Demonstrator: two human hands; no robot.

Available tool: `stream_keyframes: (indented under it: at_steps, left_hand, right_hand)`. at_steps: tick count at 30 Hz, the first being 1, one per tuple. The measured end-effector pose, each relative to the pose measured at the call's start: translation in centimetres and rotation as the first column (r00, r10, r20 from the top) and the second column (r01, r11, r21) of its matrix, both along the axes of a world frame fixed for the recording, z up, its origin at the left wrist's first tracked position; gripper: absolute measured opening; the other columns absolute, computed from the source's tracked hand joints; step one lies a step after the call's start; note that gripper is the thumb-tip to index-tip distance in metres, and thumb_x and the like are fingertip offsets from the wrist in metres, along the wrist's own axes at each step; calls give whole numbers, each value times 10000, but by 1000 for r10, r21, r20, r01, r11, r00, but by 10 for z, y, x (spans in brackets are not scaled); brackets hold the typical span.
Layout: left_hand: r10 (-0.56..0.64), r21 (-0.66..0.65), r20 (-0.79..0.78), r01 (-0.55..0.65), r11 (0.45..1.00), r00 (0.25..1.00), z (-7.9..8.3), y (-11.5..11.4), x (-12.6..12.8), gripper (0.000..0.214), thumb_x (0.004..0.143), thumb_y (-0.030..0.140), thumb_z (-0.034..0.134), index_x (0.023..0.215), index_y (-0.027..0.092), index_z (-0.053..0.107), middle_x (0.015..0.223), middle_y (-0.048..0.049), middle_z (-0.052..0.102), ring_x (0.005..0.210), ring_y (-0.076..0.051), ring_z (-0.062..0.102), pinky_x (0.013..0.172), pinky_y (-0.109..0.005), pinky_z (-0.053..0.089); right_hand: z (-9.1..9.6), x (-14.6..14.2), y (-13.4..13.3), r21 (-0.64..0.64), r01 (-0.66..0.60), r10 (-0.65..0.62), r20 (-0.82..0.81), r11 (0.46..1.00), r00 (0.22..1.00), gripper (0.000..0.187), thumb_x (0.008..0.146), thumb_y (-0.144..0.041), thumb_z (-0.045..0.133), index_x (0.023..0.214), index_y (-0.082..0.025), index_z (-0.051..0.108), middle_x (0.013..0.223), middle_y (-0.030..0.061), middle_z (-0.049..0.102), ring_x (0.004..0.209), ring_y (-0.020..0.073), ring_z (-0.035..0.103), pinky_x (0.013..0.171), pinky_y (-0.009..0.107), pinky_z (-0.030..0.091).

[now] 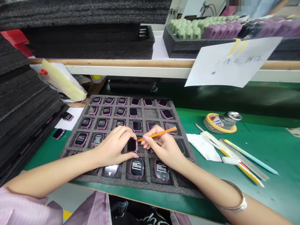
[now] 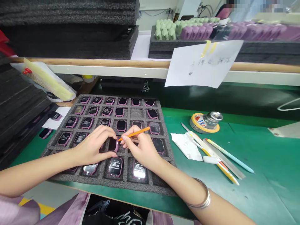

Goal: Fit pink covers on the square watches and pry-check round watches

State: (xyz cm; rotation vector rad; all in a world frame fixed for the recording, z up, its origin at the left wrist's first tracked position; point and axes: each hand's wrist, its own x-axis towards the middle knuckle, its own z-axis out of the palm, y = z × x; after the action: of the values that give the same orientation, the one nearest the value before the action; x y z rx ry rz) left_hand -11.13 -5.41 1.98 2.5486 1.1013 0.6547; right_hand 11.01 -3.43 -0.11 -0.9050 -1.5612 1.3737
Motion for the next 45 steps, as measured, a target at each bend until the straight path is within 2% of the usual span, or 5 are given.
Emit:
stream_keyframes:
  at_steps: [6,14,23,36,45]
  left_hand:
    - [-268,64,-127,277,959,955,5,-29,17,325,940,508,587,984,199,674,1031,-78,619,949,-236,555,862,-390,462]
    - [-56,15,-179,59,998,982,3,-50,8,273,946,419,597,1103,201,648,1145,-131,575,1079,-306,542,895,-482,481]
    - [-110,177,-124,131,975,986,-2,-50,3,191,965,355,587,1034,199,674,1036,-103,623,981,-246,566,860,-409,513]
    - [-64,-109,98,74,991,993,-4,-48,-2,436,882,481,694,1150,174,539,1052,-80,670,1014,-223,607,916,-376,497]
    - [-52,-136,78,62,989,996,-4,-49,-1,437,881,496,690,1137,180,531,1069,-84,666,1033,-237,601,919,-398,490]
  right_hand:
    - [22,10,-14,14,142,-140,-87,990,986,210,932,-396,666,896,-212,570,734,-5,691,608,104,655,601,222,572]
    - [8,11,-47,68,-22,19,34,997,999,105,962,-262,612,870,-215,595,778,-8,665,693,100,675,648,199,568]
    - [6,10,-48,82,-53,43,129,995,991,138,961,-260,588,829,-219,580,755,-3,661,713,120,677,677,227,556]
    - [5,14,-50,115,-113,90,188,987,978,119,948,-220,595,830,-221,586,764,9,700,699,141,704,673,252,555]
    - [5,14,-53,136,-109,88,158,985,984,118,951,-213,607,835,-225,592,774,14,709,704,151,707,669,268,558]
